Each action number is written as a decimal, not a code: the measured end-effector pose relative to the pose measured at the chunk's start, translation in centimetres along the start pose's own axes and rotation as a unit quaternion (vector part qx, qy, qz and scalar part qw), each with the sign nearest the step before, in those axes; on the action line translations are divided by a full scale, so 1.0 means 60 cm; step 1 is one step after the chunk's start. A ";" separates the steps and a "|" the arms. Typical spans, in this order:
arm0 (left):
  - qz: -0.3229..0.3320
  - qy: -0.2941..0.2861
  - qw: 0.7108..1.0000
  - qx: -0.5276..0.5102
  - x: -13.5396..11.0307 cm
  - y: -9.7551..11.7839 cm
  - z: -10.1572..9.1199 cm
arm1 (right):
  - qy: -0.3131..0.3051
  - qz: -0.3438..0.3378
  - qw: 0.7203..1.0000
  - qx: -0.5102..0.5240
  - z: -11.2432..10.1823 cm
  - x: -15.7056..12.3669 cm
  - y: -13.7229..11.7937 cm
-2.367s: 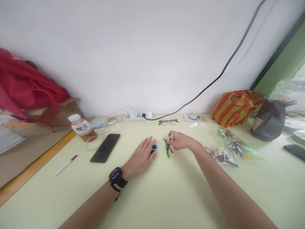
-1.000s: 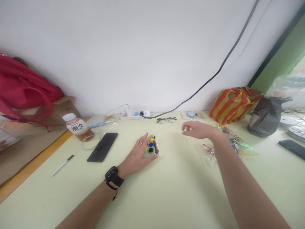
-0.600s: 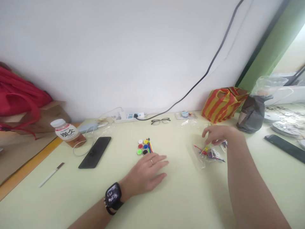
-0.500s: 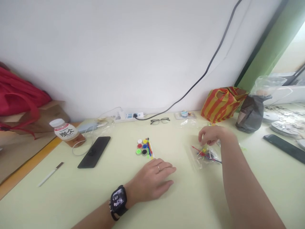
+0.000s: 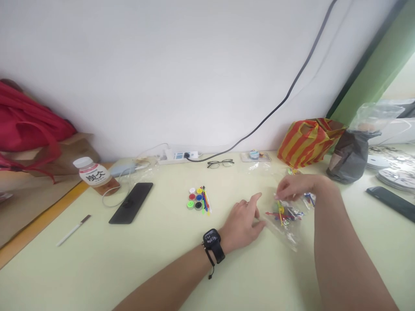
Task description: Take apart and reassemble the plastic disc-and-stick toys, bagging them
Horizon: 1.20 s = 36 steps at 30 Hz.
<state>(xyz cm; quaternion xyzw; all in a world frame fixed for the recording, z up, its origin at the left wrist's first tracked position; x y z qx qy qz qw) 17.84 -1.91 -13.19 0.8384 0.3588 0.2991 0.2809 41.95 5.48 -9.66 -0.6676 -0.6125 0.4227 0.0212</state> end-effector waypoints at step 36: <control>-0.090 -0.011 0.996 0.011 0.034 -0.110 -0.207 | 0.266 -0.315 0.911 0.024 0.007 -0.051 -0.234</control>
Point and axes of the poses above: each hand's wrist, its own x-axis towards the middle knuckle, its own z-axis out of the palm, y = z × x, the point moved 4 cm from there along x, towards the middle knuckle, and after that the axes turned 9 degrees about y, right-handed, at the moved point
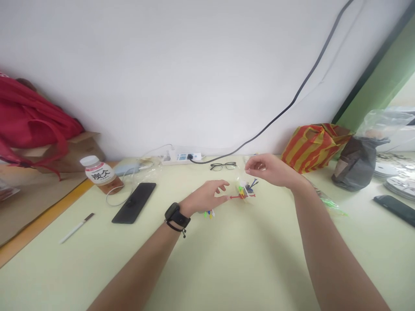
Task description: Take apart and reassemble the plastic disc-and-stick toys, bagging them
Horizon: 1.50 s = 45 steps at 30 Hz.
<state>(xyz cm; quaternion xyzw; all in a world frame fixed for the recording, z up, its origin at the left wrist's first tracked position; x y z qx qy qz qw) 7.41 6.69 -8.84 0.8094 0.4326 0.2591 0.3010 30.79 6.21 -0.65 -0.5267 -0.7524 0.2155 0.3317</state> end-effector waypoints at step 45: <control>-0.021 0.008 0.997 -0.072 0.004 0.027 0.025 | -0.177 0.047 0.979 -0.088 0.123 0.023 0.102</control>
Point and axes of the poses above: each hand's wrist, its own x-axis towards the middle knuckle, its own z-axis out of the palm, y = z × x, the point moved 4 cm from there along x, towards the middle knuckle, and after that the axes turned 9 degrees about y, right-handed, at the moved point
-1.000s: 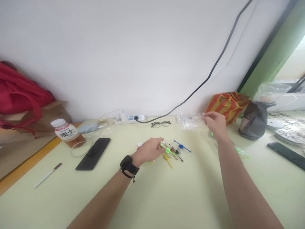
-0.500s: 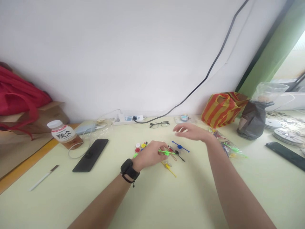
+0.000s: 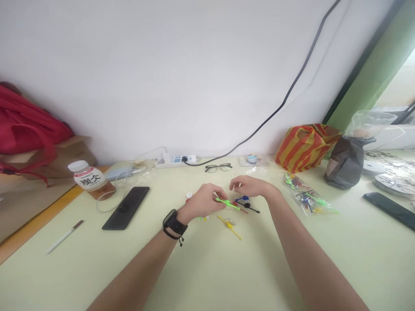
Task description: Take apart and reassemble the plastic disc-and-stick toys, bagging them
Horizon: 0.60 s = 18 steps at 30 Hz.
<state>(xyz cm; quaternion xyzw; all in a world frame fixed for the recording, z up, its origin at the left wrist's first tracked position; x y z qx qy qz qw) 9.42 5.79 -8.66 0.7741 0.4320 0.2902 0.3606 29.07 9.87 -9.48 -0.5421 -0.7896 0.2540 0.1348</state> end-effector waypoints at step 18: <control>-0.049 0.108 0.981 -0.156 0.008 0.005 -0.091 | -0.138 0.001 0.990 -0.016 -0.001 -0.028 -0.034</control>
Point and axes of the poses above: each hand's wrist, its own x-axis towards the middle knuckle, its own z-axis out of the palm, y = z × x, the point moved 4 cm from there along x, towards the middle knuckle, and after that the axes turned 9 degrees about y, right-handed, at the moved point
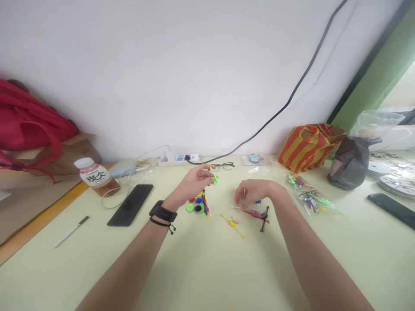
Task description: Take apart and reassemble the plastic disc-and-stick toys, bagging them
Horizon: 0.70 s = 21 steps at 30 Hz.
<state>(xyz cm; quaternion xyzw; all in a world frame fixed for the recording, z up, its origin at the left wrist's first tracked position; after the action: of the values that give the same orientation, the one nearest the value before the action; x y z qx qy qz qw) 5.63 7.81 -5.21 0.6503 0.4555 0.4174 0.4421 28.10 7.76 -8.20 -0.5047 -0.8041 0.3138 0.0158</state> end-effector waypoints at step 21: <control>0.115 -0.032 0.992 0.049 -0.004 -0.027 0.044 | 0.217 -0.071 0.931 0.284 0.015 0.046 -0.052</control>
<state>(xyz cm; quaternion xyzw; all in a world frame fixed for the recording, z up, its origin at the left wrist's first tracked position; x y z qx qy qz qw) 7.72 7.36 -7.48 0.7325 0.3828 0.4217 0.3730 23.93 8.64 -8.08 -0.4767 -0.6920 0.4101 0.3546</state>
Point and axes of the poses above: each hand's wrist, its own x-axis towards the middle knuckle, its own z-axis out of the palm, y = z × x, the point moved 4 cm from there along x, towards the middle knuckle, and after that the axes turned 9 degrees about y, right-handed, at the moved point
